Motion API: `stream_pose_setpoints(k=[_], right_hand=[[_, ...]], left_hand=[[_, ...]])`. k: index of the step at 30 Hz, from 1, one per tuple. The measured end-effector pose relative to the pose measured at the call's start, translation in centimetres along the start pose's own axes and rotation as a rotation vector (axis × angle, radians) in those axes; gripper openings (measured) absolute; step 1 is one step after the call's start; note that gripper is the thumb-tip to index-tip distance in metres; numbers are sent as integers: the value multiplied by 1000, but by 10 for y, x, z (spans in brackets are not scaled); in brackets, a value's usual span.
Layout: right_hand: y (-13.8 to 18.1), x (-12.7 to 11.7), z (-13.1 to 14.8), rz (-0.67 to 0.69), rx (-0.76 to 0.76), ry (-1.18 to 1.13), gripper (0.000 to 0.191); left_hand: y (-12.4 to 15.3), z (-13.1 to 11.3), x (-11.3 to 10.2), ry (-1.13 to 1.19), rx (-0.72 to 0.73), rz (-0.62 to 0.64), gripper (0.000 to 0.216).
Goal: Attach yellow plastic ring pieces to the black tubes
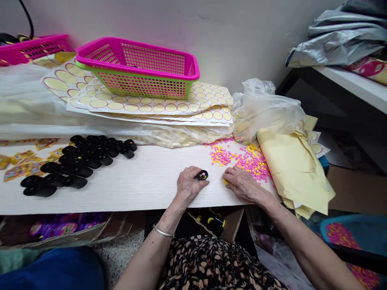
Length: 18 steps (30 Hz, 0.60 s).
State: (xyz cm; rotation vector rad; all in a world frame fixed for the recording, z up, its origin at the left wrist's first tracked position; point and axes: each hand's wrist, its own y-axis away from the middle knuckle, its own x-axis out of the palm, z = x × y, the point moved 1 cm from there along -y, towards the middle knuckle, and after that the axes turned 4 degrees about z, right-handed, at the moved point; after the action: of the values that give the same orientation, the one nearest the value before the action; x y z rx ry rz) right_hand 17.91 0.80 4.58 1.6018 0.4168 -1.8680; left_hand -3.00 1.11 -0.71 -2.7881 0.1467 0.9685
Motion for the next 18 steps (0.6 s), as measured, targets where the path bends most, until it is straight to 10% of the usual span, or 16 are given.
stream_pose_setpoints(k=[7,18], right_hand=[[-31,-10,33,-289,-26,-158,18],[-51,-11,53,-175,-6,-4,11]], left_hand=[[1,-1,1,-52,-6,13,23],[2,-4,-2,-15,-33,21,15]])
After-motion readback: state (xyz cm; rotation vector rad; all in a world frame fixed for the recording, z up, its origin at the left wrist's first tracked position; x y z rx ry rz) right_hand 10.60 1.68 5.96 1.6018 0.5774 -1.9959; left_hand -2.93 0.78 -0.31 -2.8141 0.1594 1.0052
